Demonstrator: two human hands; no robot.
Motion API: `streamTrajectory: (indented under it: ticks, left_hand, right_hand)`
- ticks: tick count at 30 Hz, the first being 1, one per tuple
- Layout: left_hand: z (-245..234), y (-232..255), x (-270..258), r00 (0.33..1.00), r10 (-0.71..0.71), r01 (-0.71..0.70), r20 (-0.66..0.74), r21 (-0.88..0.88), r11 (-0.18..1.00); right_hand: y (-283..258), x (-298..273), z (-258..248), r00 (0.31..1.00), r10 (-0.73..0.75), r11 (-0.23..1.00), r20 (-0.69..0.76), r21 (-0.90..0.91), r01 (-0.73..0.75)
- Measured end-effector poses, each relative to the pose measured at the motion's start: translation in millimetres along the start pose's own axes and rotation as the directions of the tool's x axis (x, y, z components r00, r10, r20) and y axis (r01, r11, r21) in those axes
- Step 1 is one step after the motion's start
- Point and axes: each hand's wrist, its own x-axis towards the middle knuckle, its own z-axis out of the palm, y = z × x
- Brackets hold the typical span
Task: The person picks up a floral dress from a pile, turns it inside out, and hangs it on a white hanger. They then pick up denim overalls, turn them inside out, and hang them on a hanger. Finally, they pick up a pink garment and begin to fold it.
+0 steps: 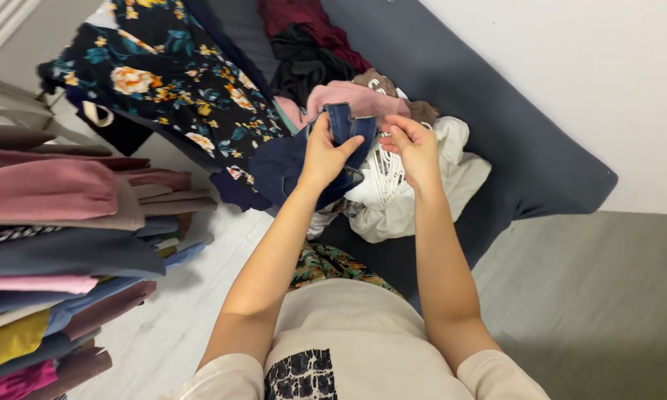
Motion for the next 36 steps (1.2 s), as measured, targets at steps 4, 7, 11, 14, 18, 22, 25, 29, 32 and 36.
streamTrajectory:
  ticks: [4, 7, 11, 14, 18, 22, 25, 29, 32, 36]
  left_hand:
    - [6, -63, 7, 0.987, -0.135, 0.137, -0.089, 0.013, 0.991]
    - [6, -103, 10, 0.978, -0.173, 0.185, -0.12, 0.102, 0.977]
    - [7, -153, 15, 0.963, -0.221, 0.235, -0.155, 0.076, 0.969]
    - [4, -181, 17, 0.938, -0.282, 0.308, -0.2, 0.113, 0.945]
    - [1, -205, 22, 0.926, -0.314, 0.322, -0.209, 0.007, 0.947]
    - [-2, -215, 19, 0.934, -0.305, 0.308, -0.186, -0.013, 0.951]
    - [-3, -216, 16, 0.938, -0.302, 0.301, -0.172, -0.032, 0.953]
    - [-8, -213, 8, 0.942, -0.295, 0.294, -0.159, -0.029, 0.955]
    - [-12, -204, 3, 0.938, -0.315, 0.312, -0.148, -0.042, 0.949]
    - [-19, -184, -6, 0.939, -0.312, 0.313, -0.147, -0.017, 0.95]
  right_hand:
    - [85, 19, -48, 0.972, 0.119, 0.993, -0.201, 0.02, -0.117]
    - [154, 28, -77, 0.937, 0.21, 0.977, -0.279, 0.079, -0.196]
    - [237, 32, -95, 0.927, 0.123, 0.959, -0.355, -0.199, -0.203]
    - [287, 31, -103, 0.903, 0.038, 0.792, -0.428, -0.538, -0.289]
    - [328, 40, -99, 0.89, -0.072, 0.626, -0.45, -0.715, -0.311]
    - [342, 46, -90, 0.846, 0.018, 0.538, -0.533, -0.708, -0.457]
    - [334, 44, -86, 0.852, 0.006, 0.46, -0.524, -0.755, -0.468]
    - [304, 33, -78, 0.882, -0.116, 0.473, -0.457, -0.806, -0.356]
    - [263, 25, -63, 0.888, -0.037, 0.519, -0.458, -0.768, -0.375]
    - [192, 7, -47, 0.929, -0.054, 0.493, -0.366, -0.819, -0.294]
